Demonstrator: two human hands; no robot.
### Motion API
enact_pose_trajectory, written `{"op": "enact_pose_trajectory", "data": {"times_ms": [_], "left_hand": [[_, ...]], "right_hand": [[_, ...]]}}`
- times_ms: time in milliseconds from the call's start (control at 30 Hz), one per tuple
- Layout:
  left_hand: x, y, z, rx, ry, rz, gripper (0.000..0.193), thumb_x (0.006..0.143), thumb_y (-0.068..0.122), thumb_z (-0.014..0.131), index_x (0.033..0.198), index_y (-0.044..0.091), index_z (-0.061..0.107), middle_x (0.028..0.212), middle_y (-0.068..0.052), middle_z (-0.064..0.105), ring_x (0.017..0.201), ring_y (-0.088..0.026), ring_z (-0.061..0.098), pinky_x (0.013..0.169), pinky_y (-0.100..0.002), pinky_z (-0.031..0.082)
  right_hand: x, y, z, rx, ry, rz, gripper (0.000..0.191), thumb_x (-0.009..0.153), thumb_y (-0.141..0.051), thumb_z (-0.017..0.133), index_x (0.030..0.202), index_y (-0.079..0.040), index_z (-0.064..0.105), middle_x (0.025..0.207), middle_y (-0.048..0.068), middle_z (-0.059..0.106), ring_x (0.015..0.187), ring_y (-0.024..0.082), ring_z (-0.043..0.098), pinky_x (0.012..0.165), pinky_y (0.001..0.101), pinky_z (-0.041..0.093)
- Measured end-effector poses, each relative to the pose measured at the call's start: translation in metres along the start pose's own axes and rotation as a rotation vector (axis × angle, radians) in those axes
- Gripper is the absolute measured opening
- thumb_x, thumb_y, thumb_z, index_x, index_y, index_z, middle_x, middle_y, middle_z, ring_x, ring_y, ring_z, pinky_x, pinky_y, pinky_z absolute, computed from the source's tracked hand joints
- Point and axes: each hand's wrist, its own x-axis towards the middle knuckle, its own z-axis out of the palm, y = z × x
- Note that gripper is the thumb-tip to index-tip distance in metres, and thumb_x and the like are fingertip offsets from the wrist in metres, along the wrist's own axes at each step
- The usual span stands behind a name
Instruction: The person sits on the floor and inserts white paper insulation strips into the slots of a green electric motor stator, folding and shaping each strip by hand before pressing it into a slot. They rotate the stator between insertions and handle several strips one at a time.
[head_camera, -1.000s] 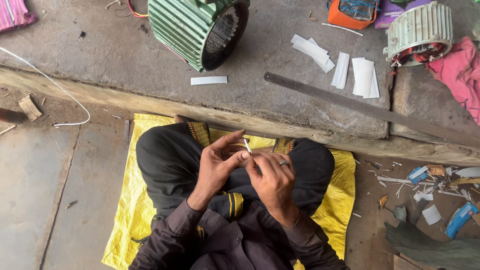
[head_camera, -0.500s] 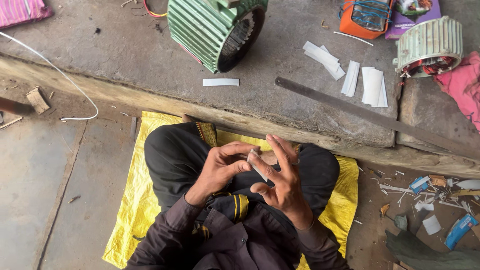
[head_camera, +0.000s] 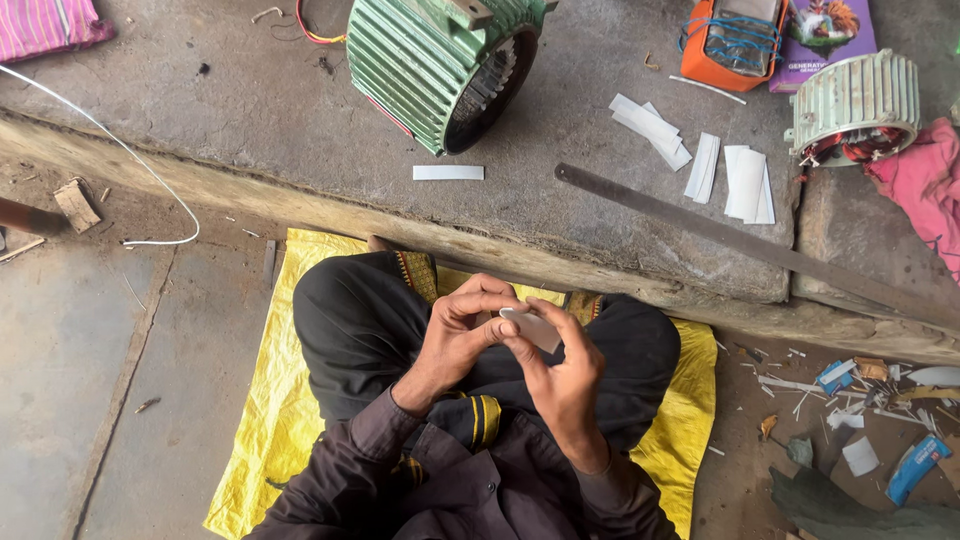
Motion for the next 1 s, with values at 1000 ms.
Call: {"op": "enact_pose_trajectory", "data": {"times_ms": [1000], "left_hand": [[-0.001,0.013,-0.038,0.156,-0.081,0.015,0.034,0.093,0.014,0.080,0.125,0.002,0.074,0.106,-0.008,0.071,0.094,-0.012,0.069,0.080,-0.026,0.058]], "right_hand": [[0.015,0.008,0.003,0.005,-0.110,-0.091,0.036,0.087,-0.021,0.082,0.119,-0.005,0.073,0.106,0.010,0.077,0.098,0.019,0.075,0.086,0.0322,0.059]]}}
